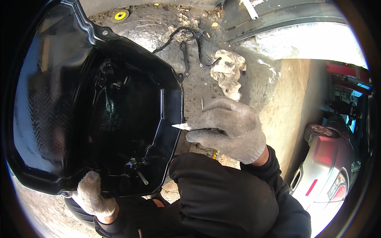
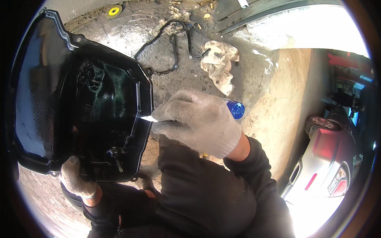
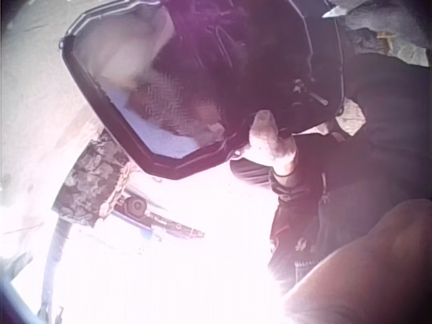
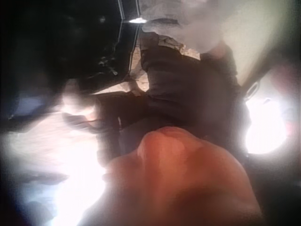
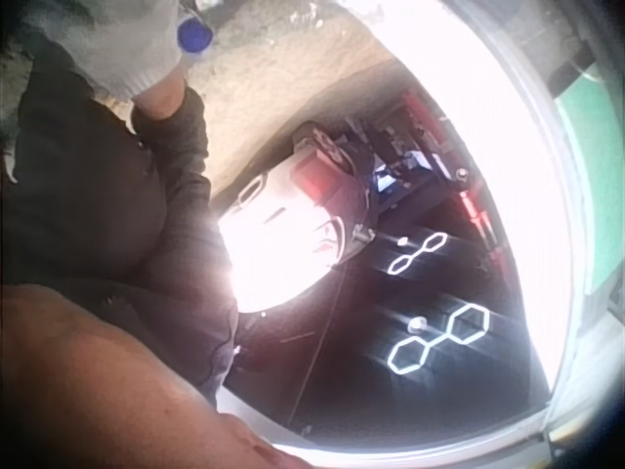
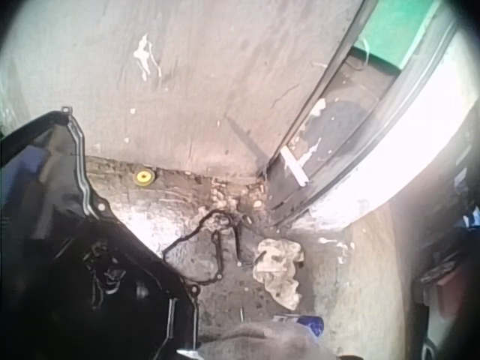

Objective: The person uses a small metal scraper to remove old sealant or adhesive from the edges and seams of a black plastic automotive part. They rotate the part to access different sides and continue scraping along the perimeter.

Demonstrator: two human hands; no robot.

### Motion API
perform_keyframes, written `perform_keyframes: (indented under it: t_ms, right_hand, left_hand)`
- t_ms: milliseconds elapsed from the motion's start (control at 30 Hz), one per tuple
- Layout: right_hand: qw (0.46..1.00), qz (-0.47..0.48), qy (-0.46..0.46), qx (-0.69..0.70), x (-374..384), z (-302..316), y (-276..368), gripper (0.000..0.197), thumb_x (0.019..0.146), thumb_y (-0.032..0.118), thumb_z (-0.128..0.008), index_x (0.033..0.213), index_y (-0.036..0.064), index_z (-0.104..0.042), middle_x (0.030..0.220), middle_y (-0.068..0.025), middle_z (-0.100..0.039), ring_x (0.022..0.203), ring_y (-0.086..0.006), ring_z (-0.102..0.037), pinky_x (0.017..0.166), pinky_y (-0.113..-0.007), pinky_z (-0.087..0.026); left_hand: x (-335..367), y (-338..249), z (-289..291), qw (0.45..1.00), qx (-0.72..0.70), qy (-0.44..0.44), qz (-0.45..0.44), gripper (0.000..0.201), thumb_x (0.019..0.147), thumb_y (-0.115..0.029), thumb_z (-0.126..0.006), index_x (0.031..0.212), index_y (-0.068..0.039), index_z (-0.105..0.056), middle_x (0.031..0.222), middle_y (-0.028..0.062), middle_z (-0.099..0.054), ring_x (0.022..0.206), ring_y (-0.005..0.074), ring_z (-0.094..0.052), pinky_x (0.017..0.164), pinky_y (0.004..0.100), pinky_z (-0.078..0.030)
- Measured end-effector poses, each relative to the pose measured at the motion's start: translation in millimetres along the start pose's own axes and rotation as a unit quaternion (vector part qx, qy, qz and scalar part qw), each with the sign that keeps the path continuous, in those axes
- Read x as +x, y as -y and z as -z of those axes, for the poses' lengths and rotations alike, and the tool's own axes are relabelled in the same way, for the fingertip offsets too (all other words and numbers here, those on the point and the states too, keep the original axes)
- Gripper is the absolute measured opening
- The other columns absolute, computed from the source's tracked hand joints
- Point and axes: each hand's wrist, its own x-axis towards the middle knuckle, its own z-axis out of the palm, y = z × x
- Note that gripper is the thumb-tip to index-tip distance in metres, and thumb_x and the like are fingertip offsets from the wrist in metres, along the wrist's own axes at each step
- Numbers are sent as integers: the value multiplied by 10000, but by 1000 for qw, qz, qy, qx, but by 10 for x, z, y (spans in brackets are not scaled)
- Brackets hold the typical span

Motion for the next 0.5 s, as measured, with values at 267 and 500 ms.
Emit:
perform_keyframes:
  t_ms: [267, 500]
  right_hand:
    - [938, -225, -91, 247, -44, -35, -155, 376, 721, -28, -944, 1071, -24, -805, 1029, -107, -798, 938, -211, -771, 808, -337, -624]
    - [961, -63, 21, 269, -75, -24, -144, 347, 795, 95, -957, 1123, 75, -845, 1083, -57, -795, 939, -194, -791, 829, -324, -635]
  left_hand:
    - [52, 106, -175, 980, -105, -14, 169, 323, 984, -266, -716, 1107, 33, -725, 900, 102, -711, 740, 273, -710, 698, 346, -592]
    - [97, 57, -382, 864, -250, -29, 436, 576, 885, -471, -715, 1097, 64, -731, 866, 132, -728, 685, 293, -702, 670, 315, -596]
